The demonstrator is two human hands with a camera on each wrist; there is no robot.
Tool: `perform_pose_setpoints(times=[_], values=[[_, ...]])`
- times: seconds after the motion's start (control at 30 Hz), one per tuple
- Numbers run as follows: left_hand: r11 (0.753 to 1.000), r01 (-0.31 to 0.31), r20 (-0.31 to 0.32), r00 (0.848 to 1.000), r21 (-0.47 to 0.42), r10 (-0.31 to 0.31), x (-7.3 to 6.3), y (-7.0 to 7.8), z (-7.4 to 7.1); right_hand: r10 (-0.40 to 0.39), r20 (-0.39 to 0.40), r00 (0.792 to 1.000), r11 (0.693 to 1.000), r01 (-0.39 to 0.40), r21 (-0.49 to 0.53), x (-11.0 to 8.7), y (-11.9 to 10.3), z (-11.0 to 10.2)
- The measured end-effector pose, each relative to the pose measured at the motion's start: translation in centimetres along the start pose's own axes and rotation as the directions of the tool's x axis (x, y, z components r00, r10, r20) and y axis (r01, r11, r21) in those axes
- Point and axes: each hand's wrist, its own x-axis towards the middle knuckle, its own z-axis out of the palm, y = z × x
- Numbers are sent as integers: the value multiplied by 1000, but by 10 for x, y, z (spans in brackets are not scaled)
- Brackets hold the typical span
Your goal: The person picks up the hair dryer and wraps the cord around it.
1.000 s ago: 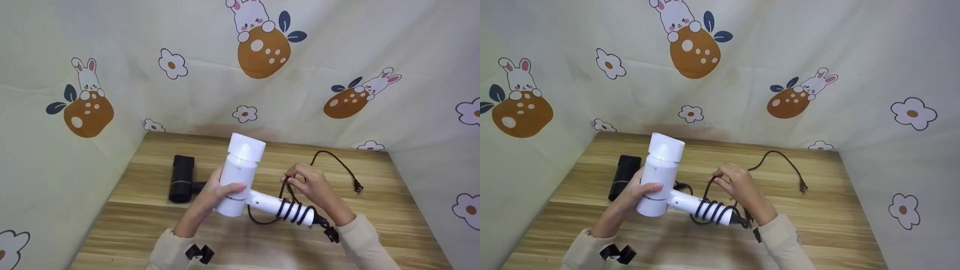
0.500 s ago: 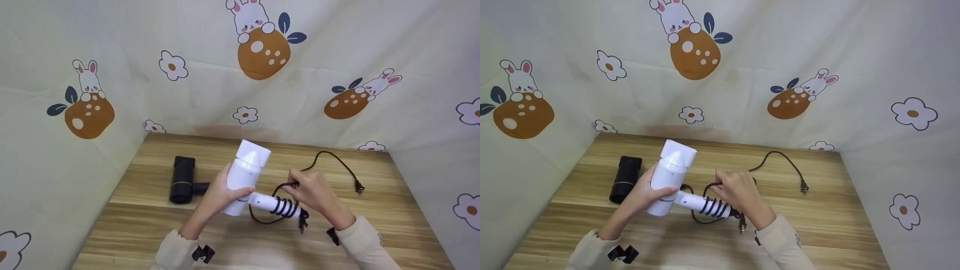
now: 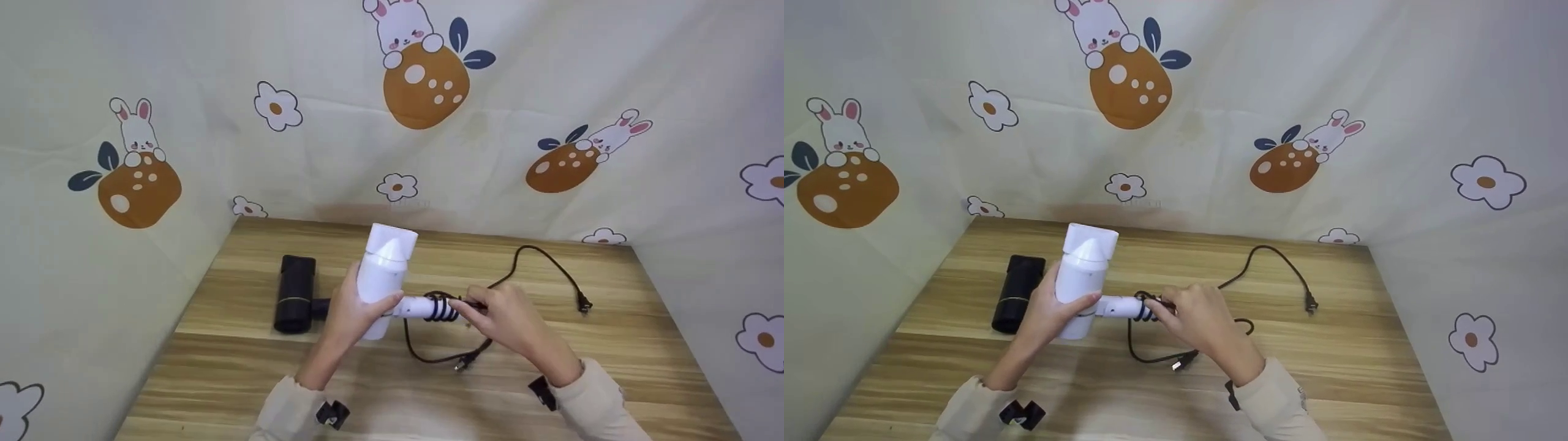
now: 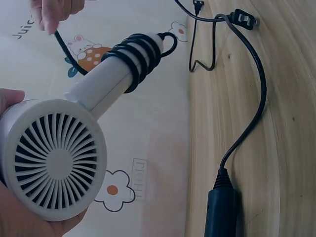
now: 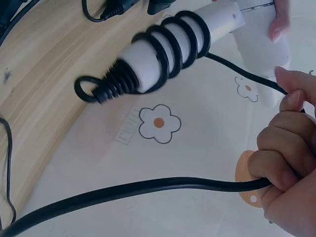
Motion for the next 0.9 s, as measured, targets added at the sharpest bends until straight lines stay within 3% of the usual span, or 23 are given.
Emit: perform_pose_setpoints(times=[0.17,0.4,0.67,0.8,0.9], values=[[999,-11,-96,995,-39,8,2,1,-3,40,35,999,992,-44,116,-3,-6,0],[992,-35,-200,980,-125,9,4,3,-5,13,150,989,960,-54,274,-10,-13,6],[940,-45,-211,977,-339,-30,0,11,-6,-28,276,961,939,-69,336,-10,-16,15],[920,-47,-201,979,-390,-35,-2,15,-5,30,353,935,905,-176,388,-10,-14,21],[900,-51,-201,979,-433,-41,-2,18,-5,82,385,919,858,-262,443,-10,-11,28]])
